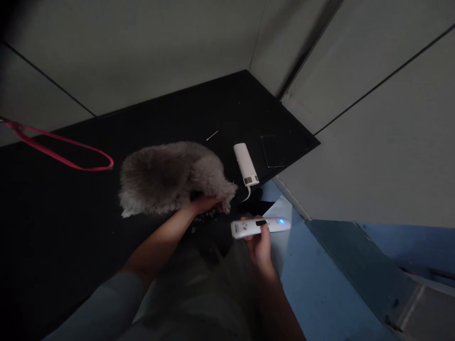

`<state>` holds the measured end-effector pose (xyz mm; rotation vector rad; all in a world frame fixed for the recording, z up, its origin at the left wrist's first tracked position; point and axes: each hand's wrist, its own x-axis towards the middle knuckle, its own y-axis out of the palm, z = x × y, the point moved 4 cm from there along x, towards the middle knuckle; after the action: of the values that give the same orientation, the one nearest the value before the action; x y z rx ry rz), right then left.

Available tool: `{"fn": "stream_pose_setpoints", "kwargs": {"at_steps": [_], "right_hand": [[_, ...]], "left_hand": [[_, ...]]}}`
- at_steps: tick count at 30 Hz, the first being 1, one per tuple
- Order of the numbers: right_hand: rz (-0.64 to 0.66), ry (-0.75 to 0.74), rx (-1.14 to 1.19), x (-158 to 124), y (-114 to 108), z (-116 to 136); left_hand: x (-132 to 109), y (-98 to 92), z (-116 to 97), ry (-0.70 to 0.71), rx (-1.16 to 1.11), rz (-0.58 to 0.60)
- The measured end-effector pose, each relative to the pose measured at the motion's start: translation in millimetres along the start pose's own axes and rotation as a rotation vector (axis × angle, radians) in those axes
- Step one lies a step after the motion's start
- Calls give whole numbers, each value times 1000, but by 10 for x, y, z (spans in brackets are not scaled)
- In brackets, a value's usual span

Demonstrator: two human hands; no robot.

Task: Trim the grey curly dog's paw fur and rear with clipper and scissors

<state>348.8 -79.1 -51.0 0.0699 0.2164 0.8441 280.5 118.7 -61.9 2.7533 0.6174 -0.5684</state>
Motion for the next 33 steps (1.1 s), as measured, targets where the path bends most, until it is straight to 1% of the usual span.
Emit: {"fn": "stream_pose_setpoints", "kwargs": {"at_steps": [3, 4, 5, 7, 9, 11, 15, 17, 20, 23, 27, 30, 33], "right_hand": [[12, 172, 137, -25, 42, 11], [12, 205, 183, -37, 79, 11], [9, 205, 217, -52, 118, 18], [-2, 125, 240, -94, 185, 61], [-7, 35, 187, -168, 227, 121], [-30, -93, 37, -268, 241, 218], [-114, -437, -331, -470, 290, 452], [-148, -534, -459, -531, 333, 503], [-161, -603, -569, -571, 377, 496], [-141, -632, -660, -580, 396, 458], [-171, -702, -786, -558, 419, 469], [-195, -733, -828, -528, 439, 506], [-180, -755, -841, -528, 446, 531]], "left_hand": [[-34, -30, -21, -67, -34, -16], [-51, -30, -34, -81, -53, -5], [-68, -22, -49, -89, -74, 15], [-101, 7, -87, -90, -108, 68], [-123, 34, -135, -75, -135, 104], [-129, 52, -188, -39, -142, 128], [-104, 74, -246, 63, -77, 183], [-85, 81, -239, 119, -57, 189], [-59, 99, -199, 159, -70, 189], [-45, 120, -179, 182, -80, 195], [-46, 121, -184, 174, -70, 184], [-60, 116, -198, 164, -48, 195], [-73, 108, -207, 173, 3, 196]]}}
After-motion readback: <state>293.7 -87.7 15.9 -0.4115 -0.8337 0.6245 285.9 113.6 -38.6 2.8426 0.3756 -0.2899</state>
